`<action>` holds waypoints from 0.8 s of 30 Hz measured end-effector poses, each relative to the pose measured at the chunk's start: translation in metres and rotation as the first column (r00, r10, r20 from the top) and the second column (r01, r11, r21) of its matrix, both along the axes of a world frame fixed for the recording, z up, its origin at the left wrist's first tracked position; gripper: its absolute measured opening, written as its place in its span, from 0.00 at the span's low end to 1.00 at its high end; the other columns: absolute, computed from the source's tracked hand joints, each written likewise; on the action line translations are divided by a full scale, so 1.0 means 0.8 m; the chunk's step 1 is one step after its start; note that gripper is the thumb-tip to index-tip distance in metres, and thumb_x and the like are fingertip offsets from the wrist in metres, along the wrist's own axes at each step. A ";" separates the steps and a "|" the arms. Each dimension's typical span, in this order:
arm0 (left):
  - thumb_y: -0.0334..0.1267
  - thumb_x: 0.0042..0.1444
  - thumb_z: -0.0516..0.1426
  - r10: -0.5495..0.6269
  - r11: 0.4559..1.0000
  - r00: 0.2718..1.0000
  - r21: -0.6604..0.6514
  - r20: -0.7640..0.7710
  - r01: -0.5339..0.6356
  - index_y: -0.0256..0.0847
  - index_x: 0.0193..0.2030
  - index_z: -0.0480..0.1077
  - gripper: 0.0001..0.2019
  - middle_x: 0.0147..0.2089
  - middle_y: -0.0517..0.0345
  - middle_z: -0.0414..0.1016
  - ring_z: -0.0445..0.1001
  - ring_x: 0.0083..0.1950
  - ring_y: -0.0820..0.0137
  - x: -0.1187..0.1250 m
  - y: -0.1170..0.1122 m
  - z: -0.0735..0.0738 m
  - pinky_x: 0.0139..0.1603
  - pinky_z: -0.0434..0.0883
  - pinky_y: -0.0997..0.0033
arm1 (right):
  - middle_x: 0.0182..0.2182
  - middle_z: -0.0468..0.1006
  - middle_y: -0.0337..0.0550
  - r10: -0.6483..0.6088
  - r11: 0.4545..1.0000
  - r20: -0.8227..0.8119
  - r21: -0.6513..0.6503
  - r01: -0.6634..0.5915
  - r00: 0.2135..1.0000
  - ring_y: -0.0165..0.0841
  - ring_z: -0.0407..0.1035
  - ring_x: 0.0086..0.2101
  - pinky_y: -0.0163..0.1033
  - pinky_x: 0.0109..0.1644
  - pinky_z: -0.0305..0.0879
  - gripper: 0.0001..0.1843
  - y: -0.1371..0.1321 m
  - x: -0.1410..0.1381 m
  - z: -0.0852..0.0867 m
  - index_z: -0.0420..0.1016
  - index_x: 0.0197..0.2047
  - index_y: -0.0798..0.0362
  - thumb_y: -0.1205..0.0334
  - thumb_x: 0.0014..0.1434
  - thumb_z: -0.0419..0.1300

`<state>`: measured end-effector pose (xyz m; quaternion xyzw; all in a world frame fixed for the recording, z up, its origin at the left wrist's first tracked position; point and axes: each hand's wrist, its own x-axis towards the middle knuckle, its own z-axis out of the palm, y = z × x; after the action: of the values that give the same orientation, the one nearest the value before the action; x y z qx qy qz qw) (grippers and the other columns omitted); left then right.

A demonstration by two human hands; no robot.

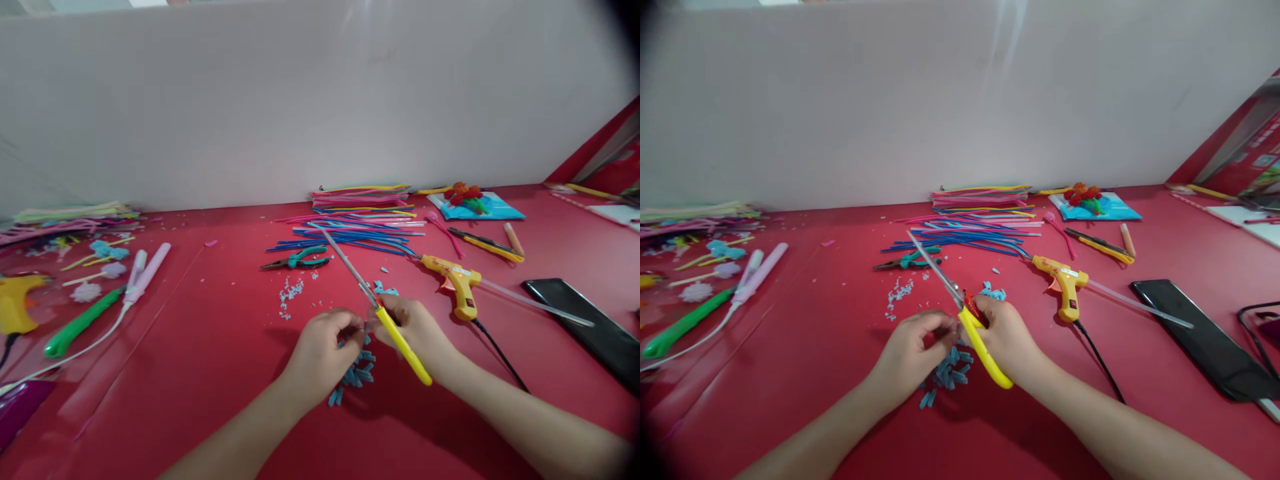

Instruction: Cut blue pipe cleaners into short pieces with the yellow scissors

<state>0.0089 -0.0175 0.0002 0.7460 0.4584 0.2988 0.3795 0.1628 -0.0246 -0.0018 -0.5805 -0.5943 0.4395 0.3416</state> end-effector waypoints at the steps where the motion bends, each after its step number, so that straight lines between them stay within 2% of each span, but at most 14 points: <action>1: 0.31 0.46 0.53 0.003 1.000 1.000 0.021 -0.010 -0.003 0.41 0.26 0.69 0.05 0.26 0.59 0.71 0.67 0.30 0.71 0.000 0.000 0.001 0.33 0.62 0.74 | 0.15 0.53 0.29 -0.030 0.999 -0.010 -0.013 0.030 0.999 0.21 0.50 0.17 0.29 0.19 0.46 0.07 0.000 0.000 0.001 0.55 0.20 0.53 0.64 0.43 0.52; 3: 0.31 0.46 0.53 0.011 1.000 1.000 0.006 0.002 -0.011 0.41 0.26 0.69 0.05 0.27 0.59 0.70 0.67 0.31 0.71 -0.001 0.000 0.003 0.33 0.62 0.75 | 0.12 0.52 0.27 -0.089 0.995 -0.016 -0.045 0.088 0.996 0.20 0.49 0.14 0.29 0.17 0.46 0.08 0.001 0.000 0.003 0.54 0.20 0.52 0.64 0.44 0.51; 5: 0.33 0.47 0.52 0.017 0.996 0.998 -0.088 0.055 -0.012 0.40 0.26 0.69 0.05 0.26 0.59 0.70 0.67 0.30 0.71 -0.002 0.002 0.004 0.31 0.62 0.75 | 0.10 0.52 0.27 -0.096 0.992 -0.016 -0.079 0.095 0.995 0.20 0.49 0.13 0.29 0.16 0.45 0.08 0.002 0.000 0.004 0.54 0.21 0.52 0.63 0.45 0.52; 8: 0.37 0.48 0.52 0.024 0.957 0.985 -0.289 0.171 0.027 0.38 0.26 0.69 0.06 0.24 0.59 0.69 0.66 0.28 0.72 -0.003 0.007 0.005 0.30 0.63 0.74 | 0.11 0.55 0.27 0.000 0.993 -0.060 -0.120 -0.007 0.998 0.20 0.50 0.11 0.28 0.15 0.45 0.04 0.003 0.001 0.004 0.59 0.23 0.53 0.63 0.46 0.51; 10: 0.37 0.48 0.52 0.026 0.925 0.972 -0.374 0.232 0.064 0.37 0.26 0.69 0.07 0.24 0.58 0.69 0.66 0.27 0.72 -0.004 0.009 0.004 0.29 0.63 0.74 | 0.12 0.56 0.27 0.052 0.991 -0.096 -0.118 -0.063 0.994 0.20 0.50 0.11 0.28 0.15 0.46 0.04 0.003 0.001 0.003 0.61 0.26 0.54 0.63 0.47 0.51; 15: 0.36 0.47 0.54 0.015 0.900 0.966 -0.425 0.259 0.100 0.37 0.26 0.69 0.06 0.23 0.60 0.67 0.64 0.25 0.74 -0.003 0.007 -0.002 0.28 0.62 0.75 | 0.14 0.57 0.28 0.059 0.995 -0.069 -0.081 -0.064 0.996 0.20 0.50 0.13 0.28 0.16 0.46 0.03 0.001 0.003 0.002 0.61 0.26 0.54 0.64 0.45 0.51; 17: 0.36 0.47 0.54 0.023 0.932 0.975 -0.357 0.220 0.059 0.37 0.27 0.69 0.05 0.25 0.59 0.68 0.66 0.27 0.73 -0.002 0.004 -0.003 0.29 0.63 0.75 | 0.15 0.58 0.29 0.041 0.998 -0.036 -0.051 -0.043 0.998 0.20 0.51 0.15 0.29 0.17 0.46 0.02 0.001 0.002 0.000 0.60 0.24 0.54 0.65 0.43 0.51; 20: 0.35 0.47 0.54 0.036 0.995 0.996 -0.095 0.084 -0.028 0.40 0.29 0.69 0.04 0.29 0.57 0.70 0.67 0.32 0.70 -0.001 0.000 -0.003 0.34 0.64 0.72 | 0.16 0.57 0.30 -0.017 0.999 -0.008 -0.027 0.017 1.000 0.21 0.51 0.17 0.29 0.19 0.46 0.02 0.002 0.000 -0.004 0.59 0.22 0.54 0.66 0.41 0.51; 22: 0.34 0.46 0.54 0.047 0.998 0.999 0.049 -0.018 -0.046 0.41 0.29 0.68 0.03 0.29 0.57 0.70 0.67 0.33 0.69 0.000 -0.003 -0.001 0.36 0.63 0.72 | 0.16 0.57 0.30 -0.045 0.998 -0.012 -0.041 0.045 0.999 0.21 0.50 0.17 0.29 0.19 0.46 0.03 0.002 -0.002 -0.005 0.58 0.22 0.54 0.65 0.40 0.51; 24: 0.34 0.47 0.53 0.060 0.992 0.995 0.114 -0.080 -0.050 0.41 0.27 0.67 0.02 0.28 0.58 0.70 0.67 0.33 0.69 0.000 -0.004 0.000 0.35 0.62 0.72 | 0.16 0.56 0.30 -0.057 0.997 -0.023 -0.050 0.056 0.998 0.21 0.50 0.17 0.30 0.19 0.45 0.03 0.001 -0.004 -0.004 0.58 0.22 0.53 0.65 0.40 0.51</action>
<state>0.0093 -0.0206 0.0002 0.7650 0.4767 0.3032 0.3092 0.1597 -0.0241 -0.0050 -0.5999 -0.5625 0.4513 0.3464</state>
